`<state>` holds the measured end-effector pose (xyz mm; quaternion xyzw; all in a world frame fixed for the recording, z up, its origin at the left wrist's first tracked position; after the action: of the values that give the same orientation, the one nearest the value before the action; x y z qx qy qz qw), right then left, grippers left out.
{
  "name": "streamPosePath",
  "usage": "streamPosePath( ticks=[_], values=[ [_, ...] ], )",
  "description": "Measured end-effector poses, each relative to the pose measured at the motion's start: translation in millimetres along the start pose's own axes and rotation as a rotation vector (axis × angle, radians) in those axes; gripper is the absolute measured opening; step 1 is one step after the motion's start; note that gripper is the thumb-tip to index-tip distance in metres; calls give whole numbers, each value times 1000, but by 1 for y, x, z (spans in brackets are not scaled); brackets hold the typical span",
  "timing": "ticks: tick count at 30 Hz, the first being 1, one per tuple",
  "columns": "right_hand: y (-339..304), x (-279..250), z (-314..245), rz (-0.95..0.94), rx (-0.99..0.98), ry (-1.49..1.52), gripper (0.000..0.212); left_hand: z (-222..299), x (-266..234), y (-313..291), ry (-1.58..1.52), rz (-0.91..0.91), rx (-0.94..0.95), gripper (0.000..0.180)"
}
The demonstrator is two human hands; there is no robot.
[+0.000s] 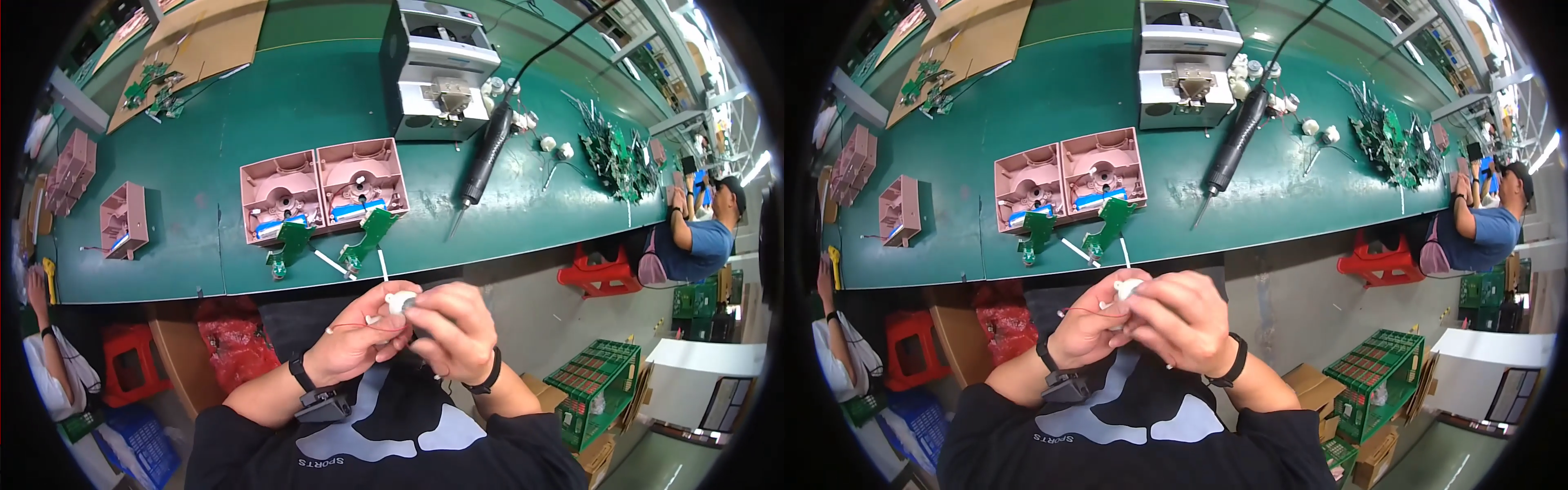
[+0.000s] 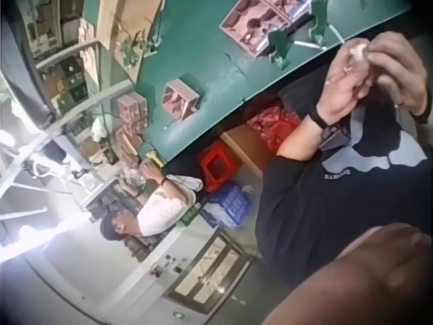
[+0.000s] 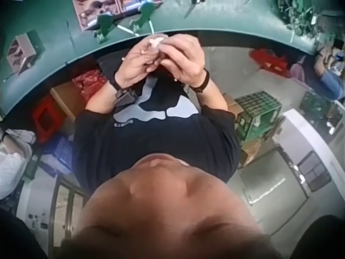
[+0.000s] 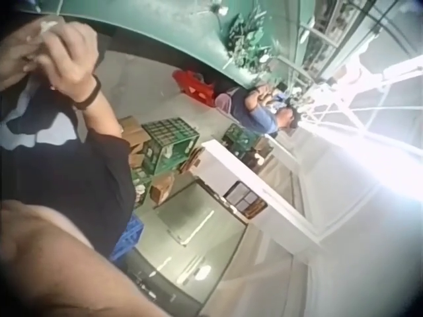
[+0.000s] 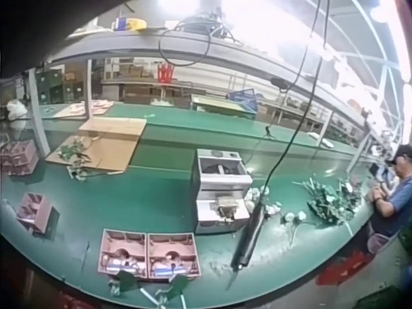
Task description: The person picks up a circuit board and places it into a pink plastic housing, then fits a motor into the same housing. They use a power screwdriver to drive screws into the motor and circuit board to secure them.
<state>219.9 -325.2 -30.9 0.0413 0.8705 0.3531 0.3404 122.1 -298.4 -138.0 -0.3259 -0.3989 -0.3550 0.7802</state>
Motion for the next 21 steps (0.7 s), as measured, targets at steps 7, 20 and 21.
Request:
streamPosePath(
  ticks=[7,20,21],
  values=[
    [43,20,-4,-208,46,78,42,26,-20,-21,168,32,104,42],
    [143,37,58,-503,-97,-148,34,106,-28,-43,1219,331,610,43],
    [147,41,62,-513,-100,-148,34,102,-32,-42,1157,304,554,42]
  ],
)
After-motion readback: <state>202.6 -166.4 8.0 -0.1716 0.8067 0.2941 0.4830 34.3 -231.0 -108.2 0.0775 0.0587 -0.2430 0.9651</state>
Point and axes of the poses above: each hand's wrist, its own y-axis towards the middle knuckle, its own x-axis out of the palm, z = x × y, the point moved 9 cm from there along y, towards the middle knuckle, and after that the axes turned 2 degrees about y, right-handed, at the moved point
